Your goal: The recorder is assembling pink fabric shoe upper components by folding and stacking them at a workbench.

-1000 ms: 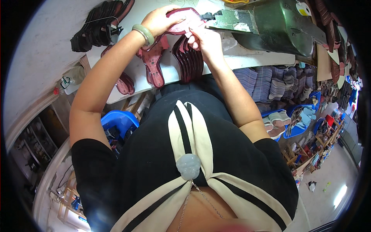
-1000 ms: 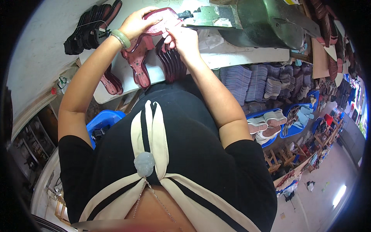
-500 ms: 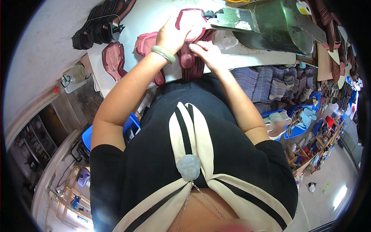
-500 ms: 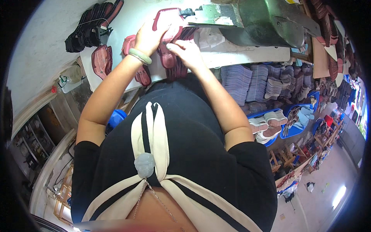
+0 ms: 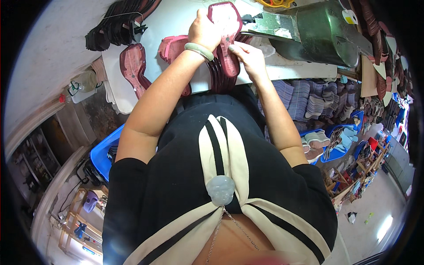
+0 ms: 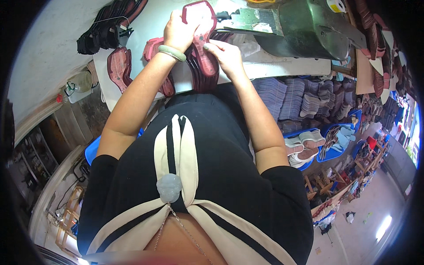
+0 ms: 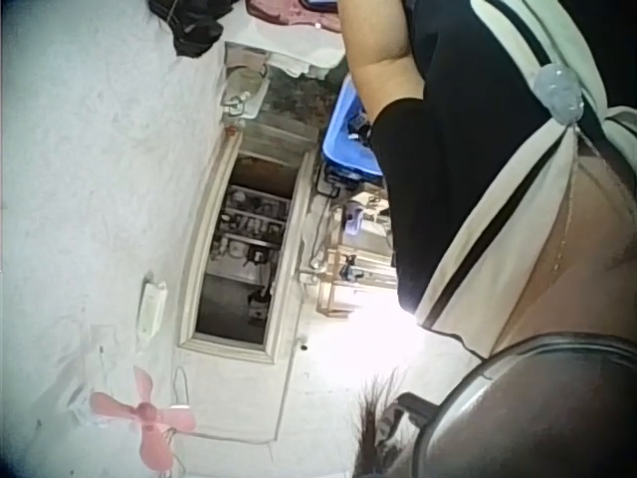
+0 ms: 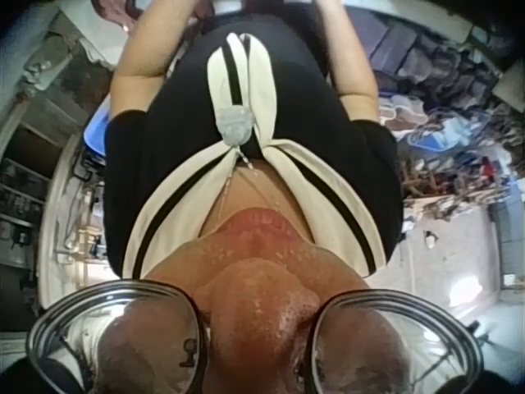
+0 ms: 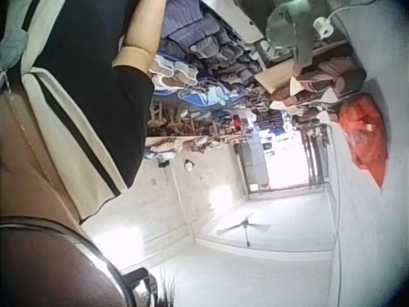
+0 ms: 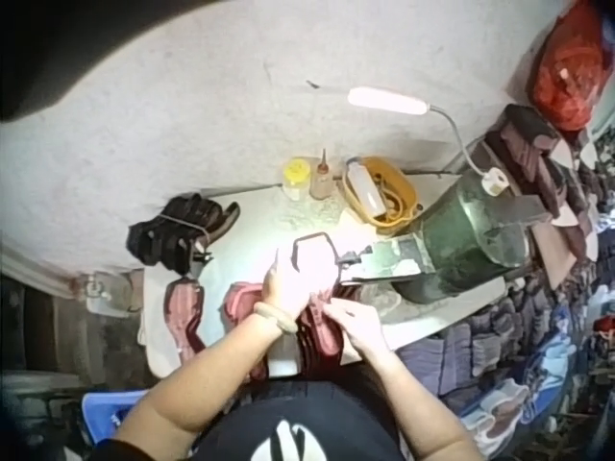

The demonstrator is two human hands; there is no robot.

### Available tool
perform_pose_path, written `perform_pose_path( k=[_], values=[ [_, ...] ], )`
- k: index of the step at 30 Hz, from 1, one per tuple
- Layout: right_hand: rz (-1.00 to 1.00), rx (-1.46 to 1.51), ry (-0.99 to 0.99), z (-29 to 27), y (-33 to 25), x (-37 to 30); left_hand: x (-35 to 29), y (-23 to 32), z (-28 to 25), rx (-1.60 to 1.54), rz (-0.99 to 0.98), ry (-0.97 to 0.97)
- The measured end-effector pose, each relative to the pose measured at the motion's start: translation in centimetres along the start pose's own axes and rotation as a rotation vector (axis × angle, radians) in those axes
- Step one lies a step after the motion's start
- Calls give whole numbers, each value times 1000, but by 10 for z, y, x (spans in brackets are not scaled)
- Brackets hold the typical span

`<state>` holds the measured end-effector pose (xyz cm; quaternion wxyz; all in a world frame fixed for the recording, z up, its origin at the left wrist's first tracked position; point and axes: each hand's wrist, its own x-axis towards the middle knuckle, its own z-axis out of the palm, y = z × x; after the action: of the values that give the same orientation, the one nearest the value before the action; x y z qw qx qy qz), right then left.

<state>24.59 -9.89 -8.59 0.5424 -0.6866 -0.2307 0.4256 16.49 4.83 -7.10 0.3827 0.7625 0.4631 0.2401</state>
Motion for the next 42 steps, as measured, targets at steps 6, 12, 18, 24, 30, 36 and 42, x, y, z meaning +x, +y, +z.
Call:
perform_pose_path(
  k=[6,12,18,24,30,36,42],
  values=[
    [44,26,-350,40,-6,-18,-30,-56,-46,-314,-30,-40],
    [169,490,-304,94,-4,-24,-99,-52,-103,-134,-11,41],
    [203,269,-531,136,-1,-32,-108,-117,-142,-127,14,155],
    [356,117,-350,113,62,-37,-72,-167,-203,601,-65,269],
    [330,286,-156,123,83,-19,-126,-133,-129,-24,-69,174],
    [371,273,-121,135,83,-7,-149,-166,-46,-302,-317,60],
    [65,-116,-44,143,90,-17,-147,-174,-47,-585,-408,103]
  ],
)
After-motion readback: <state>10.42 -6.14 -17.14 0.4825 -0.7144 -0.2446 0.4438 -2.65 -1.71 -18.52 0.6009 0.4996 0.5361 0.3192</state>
